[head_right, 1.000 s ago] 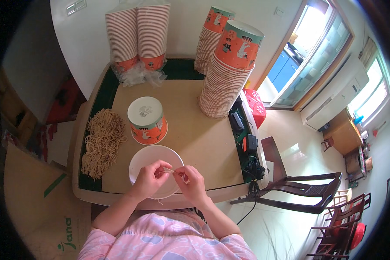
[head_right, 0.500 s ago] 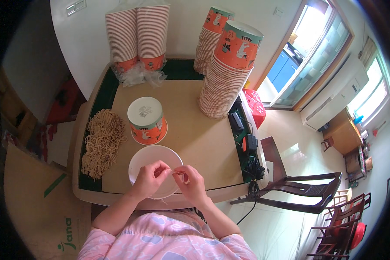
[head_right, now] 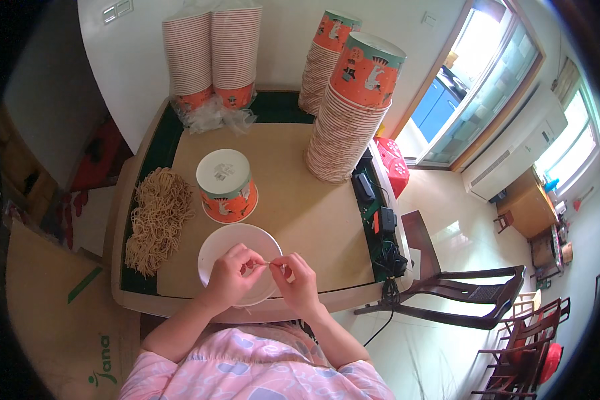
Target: Threading handle strings into large paper cups.
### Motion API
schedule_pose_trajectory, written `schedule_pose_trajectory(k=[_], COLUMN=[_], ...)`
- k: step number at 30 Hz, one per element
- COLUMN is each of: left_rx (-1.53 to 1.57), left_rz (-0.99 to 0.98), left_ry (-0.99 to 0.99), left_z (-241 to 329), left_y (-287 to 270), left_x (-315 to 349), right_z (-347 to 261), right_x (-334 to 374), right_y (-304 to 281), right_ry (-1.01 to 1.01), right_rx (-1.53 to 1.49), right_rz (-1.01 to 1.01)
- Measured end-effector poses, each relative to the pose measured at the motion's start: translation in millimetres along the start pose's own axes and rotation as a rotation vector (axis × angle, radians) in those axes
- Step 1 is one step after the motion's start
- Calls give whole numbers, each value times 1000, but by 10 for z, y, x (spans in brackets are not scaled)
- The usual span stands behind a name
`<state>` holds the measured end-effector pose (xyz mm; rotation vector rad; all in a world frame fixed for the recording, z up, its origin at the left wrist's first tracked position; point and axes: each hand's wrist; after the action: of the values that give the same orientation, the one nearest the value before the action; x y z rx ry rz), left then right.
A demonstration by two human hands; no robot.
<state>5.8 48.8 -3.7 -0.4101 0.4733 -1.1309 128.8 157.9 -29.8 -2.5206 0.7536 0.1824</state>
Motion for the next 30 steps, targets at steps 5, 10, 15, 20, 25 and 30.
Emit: schedule_pose_trajectory(k=[5,10,15,20,25,30], left_rx=[-53,-28,63,203,213,174], left_rz=[-13,-17,-34,-62,-60,-68], left_ry=[-24,-32,-48,-104,-88,-84], left_z=[0,7,-23,-50,-62,4], left_y=[5,-3,-9,-18,-5,-36], left_x=[-8,-22,-29,-26,-23,-17], right_z=[-5,1,41,28,16,16], right_x=[-1,1,-2,-6,-5,-3], right_y=[-1,-27,-29,-59,-64,-63], right_ry=[2,-19,-24,-50,-83,-51], right_rx=[-6,-4,-10,31,52,27], right_rz=[-13,-52,-16,-5,-45,-15])
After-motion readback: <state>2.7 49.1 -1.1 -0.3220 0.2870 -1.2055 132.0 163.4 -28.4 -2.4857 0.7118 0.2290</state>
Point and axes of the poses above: each hand's wrist, its own x-axis away from the middle knuckle, its own y-axis out of the palm, z = x × y, and after that the axes turned 14 degrees about -z, right-handed
